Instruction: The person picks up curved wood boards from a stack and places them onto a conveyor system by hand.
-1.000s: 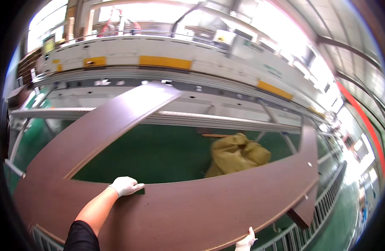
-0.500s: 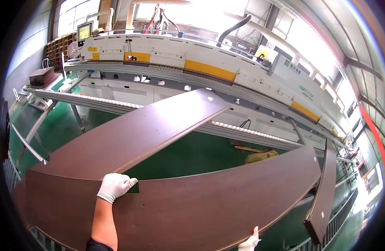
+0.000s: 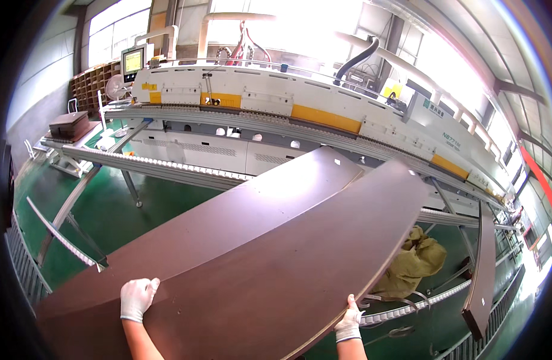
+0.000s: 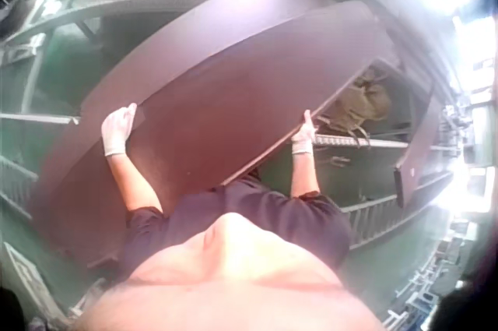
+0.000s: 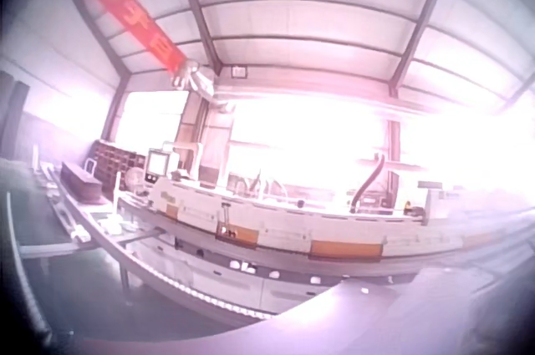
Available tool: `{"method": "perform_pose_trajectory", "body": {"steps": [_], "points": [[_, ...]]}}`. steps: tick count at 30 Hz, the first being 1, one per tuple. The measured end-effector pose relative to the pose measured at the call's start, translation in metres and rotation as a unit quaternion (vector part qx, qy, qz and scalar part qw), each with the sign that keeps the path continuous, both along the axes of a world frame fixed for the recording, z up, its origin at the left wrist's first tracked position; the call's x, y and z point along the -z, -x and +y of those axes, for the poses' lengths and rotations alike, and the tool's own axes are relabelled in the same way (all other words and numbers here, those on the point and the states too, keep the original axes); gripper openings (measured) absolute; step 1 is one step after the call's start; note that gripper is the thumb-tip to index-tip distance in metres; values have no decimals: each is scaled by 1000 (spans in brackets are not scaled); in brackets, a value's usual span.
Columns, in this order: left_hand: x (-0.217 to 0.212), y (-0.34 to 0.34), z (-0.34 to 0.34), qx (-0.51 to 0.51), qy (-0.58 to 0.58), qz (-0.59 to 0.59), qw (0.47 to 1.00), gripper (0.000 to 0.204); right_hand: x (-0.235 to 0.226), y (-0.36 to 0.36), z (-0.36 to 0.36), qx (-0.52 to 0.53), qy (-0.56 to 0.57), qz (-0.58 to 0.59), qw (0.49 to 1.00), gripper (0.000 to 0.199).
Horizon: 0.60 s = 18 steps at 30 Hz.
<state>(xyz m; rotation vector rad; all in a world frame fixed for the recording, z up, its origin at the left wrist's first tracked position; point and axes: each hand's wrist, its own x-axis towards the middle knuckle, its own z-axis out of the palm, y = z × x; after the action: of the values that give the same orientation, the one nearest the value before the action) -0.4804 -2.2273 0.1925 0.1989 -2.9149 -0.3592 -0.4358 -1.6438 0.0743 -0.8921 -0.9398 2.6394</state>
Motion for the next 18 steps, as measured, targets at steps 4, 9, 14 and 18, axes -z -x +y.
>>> {"method": "perform_pose_trajectory", "body": {"steps": [4, 9, 14, 18], "points": [[27, -31, -70, -50, -7, -3, 999, 55, -19, 46, -88, -51, 6, -48, 998, 55], [45, -55, -101, -108, -25, -70, 991, 60, 39, 75, -102, -40, -11, -115, 993, 38], [70, -58, -115, -141, -49, -99, 984, 64, 31, 99, -121, -44, -67, -128, 989, 29], [73, -46, -119, -126, -28, -126, 983, 59, 35, 115, -132, -32, -99, -114, 988, 35]]}}
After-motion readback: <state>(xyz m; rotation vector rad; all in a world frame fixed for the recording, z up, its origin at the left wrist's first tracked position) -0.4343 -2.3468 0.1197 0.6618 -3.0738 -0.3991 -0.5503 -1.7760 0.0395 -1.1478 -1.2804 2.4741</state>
